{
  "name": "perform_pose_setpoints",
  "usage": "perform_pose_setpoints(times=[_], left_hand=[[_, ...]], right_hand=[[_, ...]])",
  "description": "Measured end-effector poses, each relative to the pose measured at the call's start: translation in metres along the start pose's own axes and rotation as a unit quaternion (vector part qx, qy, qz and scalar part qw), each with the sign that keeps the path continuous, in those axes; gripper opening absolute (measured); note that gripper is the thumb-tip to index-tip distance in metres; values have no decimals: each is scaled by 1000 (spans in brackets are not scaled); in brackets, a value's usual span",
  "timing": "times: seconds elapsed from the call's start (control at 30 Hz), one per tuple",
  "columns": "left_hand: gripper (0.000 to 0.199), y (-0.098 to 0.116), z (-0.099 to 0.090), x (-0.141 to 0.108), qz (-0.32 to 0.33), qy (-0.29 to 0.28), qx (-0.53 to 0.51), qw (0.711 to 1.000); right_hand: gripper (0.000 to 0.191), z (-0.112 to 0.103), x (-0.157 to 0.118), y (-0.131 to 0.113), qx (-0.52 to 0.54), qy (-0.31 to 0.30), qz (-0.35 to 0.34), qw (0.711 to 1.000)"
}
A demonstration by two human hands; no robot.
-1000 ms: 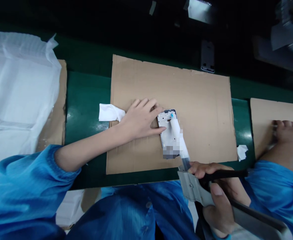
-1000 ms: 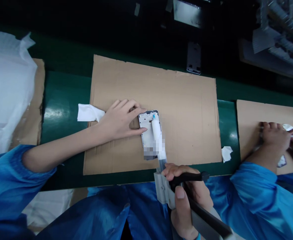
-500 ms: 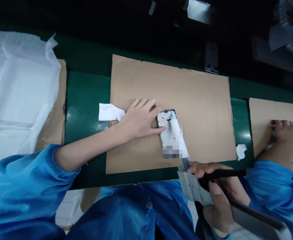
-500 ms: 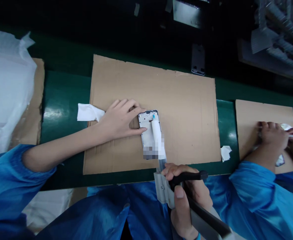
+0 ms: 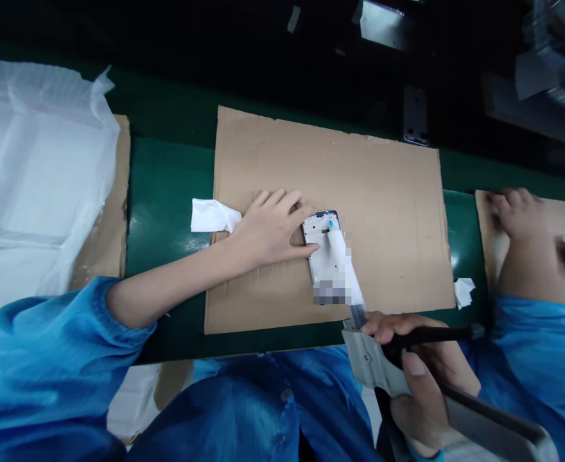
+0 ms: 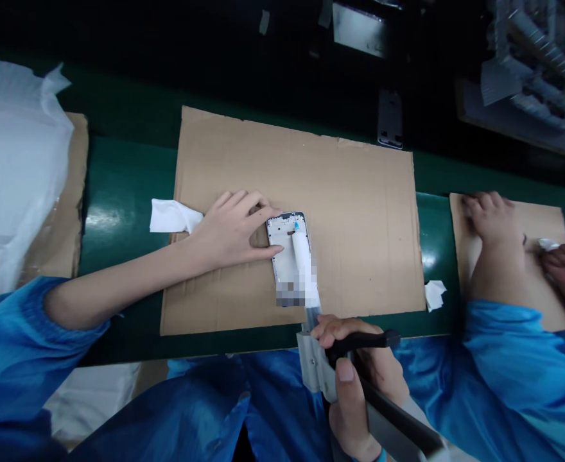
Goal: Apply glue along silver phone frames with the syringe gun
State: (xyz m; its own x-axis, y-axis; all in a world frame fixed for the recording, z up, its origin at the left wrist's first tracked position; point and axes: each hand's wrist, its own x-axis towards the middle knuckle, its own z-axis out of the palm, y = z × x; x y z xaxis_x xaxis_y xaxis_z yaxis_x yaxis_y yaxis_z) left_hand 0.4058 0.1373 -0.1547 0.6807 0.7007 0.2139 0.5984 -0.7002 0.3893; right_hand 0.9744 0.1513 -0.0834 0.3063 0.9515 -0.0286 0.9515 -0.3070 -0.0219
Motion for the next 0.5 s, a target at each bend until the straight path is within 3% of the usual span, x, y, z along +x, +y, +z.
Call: perform_pose_setpoints(times=[0.07, 0.13, 0.27, 0.37, 0.5], left_hand=[[61, 0, 0, 0, 1, 0, -2, 1000], [60, -1, 1, 0, 3, 4, -4, 1000], [60, -1, 1, 1, 7, 8, -1, 1000], [61, -1, 1, 0, 5, 4, -1, 1000], [59, 0, 0, 0, 5, 6, -8, 1000]], right_hand=[[27, 1, 31, 4, -32, -34, -36, 998], [38, 0, 63, 4, -51, -54, -65, 995], [51, -2, 111, 0, -72, -39, -70, 994], [54, -5, 125, -3, -63, -14, -62, 996], [63, -15, 125, -20, -6, -7, -72, 997]])
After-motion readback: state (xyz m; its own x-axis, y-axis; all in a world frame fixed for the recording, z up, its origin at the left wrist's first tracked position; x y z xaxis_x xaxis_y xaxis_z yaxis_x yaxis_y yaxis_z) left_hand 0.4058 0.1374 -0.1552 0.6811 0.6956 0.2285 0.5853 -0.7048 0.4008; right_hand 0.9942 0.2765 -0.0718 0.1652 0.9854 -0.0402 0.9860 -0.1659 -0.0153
